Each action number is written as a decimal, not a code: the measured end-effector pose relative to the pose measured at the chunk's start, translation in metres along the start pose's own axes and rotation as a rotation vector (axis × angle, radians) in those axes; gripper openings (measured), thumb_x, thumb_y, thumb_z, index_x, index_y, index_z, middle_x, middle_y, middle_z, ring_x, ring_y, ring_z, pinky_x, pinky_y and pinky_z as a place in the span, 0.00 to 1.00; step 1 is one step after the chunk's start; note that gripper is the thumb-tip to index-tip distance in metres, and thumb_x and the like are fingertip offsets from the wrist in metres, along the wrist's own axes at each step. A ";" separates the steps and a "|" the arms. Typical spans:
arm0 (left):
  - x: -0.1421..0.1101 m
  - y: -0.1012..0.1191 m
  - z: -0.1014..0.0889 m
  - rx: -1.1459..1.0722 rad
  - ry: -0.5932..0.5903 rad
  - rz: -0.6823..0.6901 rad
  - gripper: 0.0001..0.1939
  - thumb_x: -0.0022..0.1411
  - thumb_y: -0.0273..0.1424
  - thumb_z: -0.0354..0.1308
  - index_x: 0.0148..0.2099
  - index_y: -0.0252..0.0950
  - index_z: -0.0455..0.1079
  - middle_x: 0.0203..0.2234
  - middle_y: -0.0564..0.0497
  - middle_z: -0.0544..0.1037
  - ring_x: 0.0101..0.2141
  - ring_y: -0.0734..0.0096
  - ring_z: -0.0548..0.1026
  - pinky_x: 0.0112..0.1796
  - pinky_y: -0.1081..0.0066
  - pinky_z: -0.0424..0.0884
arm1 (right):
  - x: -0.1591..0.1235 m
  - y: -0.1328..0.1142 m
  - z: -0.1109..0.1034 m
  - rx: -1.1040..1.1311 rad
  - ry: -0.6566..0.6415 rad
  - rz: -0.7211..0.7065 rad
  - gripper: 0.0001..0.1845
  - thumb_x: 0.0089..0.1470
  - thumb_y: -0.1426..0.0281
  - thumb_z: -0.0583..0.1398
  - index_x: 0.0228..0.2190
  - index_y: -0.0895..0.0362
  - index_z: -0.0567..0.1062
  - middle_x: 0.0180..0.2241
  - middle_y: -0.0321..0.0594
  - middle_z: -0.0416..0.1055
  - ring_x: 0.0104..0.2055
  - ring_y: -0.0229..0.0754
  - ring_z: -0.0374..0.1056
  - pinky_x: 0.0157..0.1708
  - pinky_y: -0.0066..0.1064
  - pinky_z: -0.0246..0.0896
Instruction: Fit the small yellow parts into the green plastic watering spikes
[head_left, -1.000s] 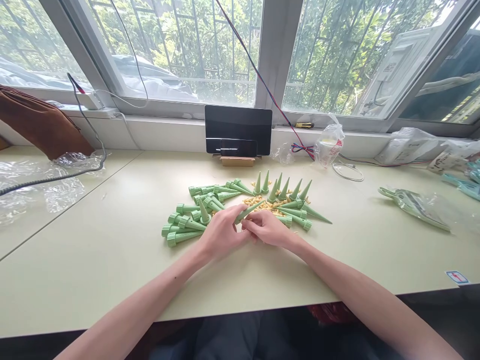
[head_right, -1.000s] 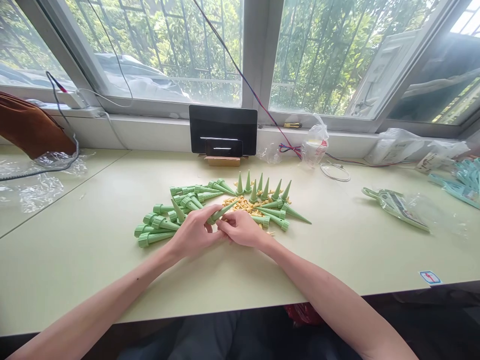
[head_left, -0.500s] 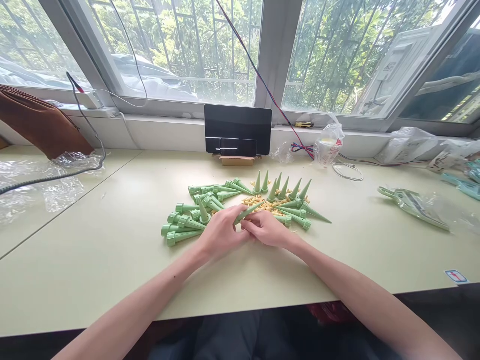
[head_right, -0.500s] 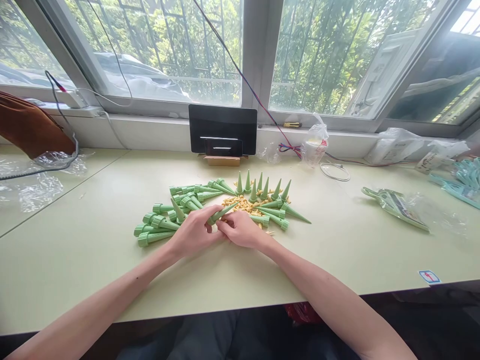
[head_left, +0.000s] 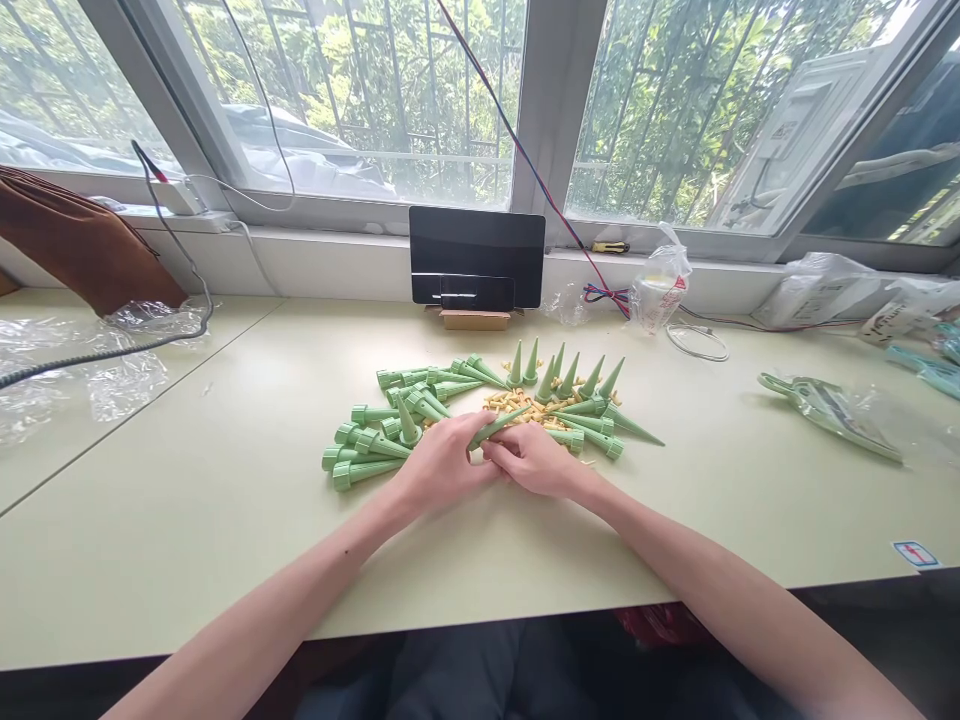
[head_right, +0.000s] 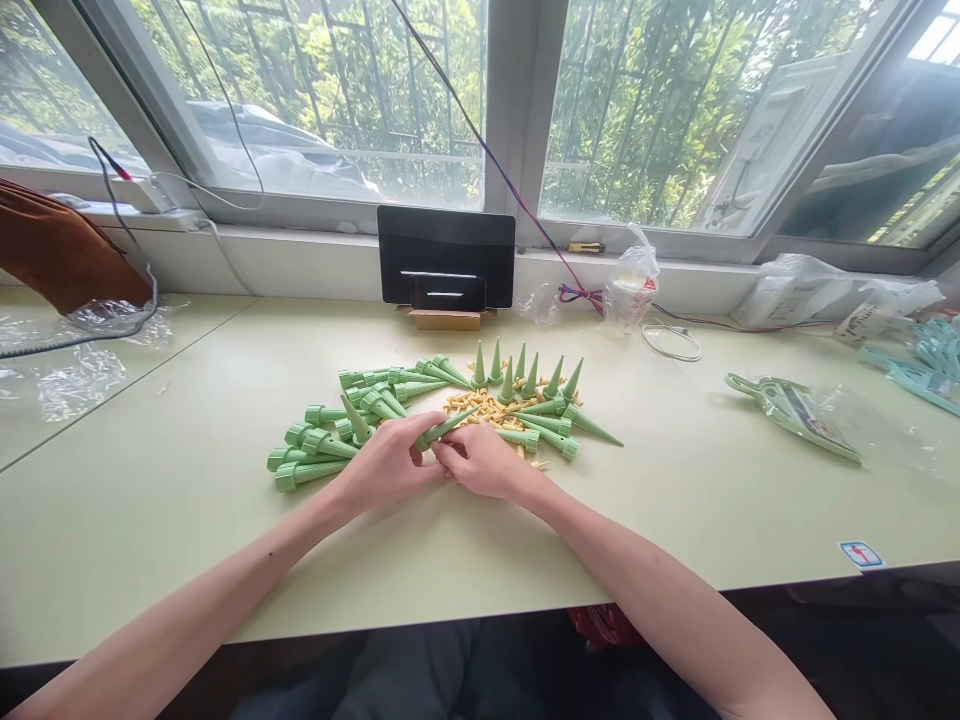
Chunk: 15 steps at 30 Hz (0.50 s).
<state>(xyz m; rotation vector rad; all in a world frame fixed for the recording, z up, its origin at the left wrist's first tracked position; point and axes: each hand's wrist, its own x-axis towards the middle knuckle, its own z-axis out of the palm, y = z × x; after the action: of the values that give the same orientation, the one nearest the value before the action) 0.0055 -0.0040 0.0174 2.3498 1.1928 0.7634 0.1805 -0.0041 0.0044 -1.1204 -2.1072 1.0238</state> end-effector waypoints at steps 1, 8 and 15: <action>0.000 0.000 0.000 -0.001 -0.002 -0.001 0.10 0.51 0.30 0.57 0.39 0.37 0.68 0.26 0.56 0.69 0.23 0.76 0.61 0.24 0.75 0.58 | 0.000 0.000 0.000 0.000 -0.001 0.000 0.19 0.61 0.67 0.52 0.19 0.57 0.65 0.18 0.33 0.65 0.20 0.34 0.58 0.22 0.28 0.48; 0.000 0.001 0.000 -0.002 -0.008 -0.006 0.09 0.52 0.31 0.58 0.37 0.37 0.68 0.26 0.56 0.69 0.24 0.75 0.61 0.25 0.75 0.58 | 0.000 0.000 -0.001 -0.004 -0.002 -0.015 0.19 0.61 0.68 0.52 0.19 0.57 0.65 0.18 0.33 0.65 0.21 0.34 0.58 0.22 0.28 0.48; -0.001 0.000 0.001 0.020 -0.001 -0.008 0.08 0.52 0.30 0.58 0.37 0.37 0.69 0.25 0.56 0.69 0.24 0.75 0.60 0.25 0.75 0.57 | 0.001 -0.001 -0.001 0.003 0.004 -0.008 0.18 0.60 0.68 0.52 0.19 0.57 0.65 0.17 0.32 0.64 0.20 0.34 0.57 0.22 0.27 0.47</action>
<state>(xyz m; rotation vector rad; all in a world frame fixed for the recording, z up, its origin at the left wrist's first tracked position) 0.0055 -0.0045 0.0167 2.3605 1.2138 0.7505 0.1803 -0.0035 0.0057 -1.1103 -2.1044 1.0196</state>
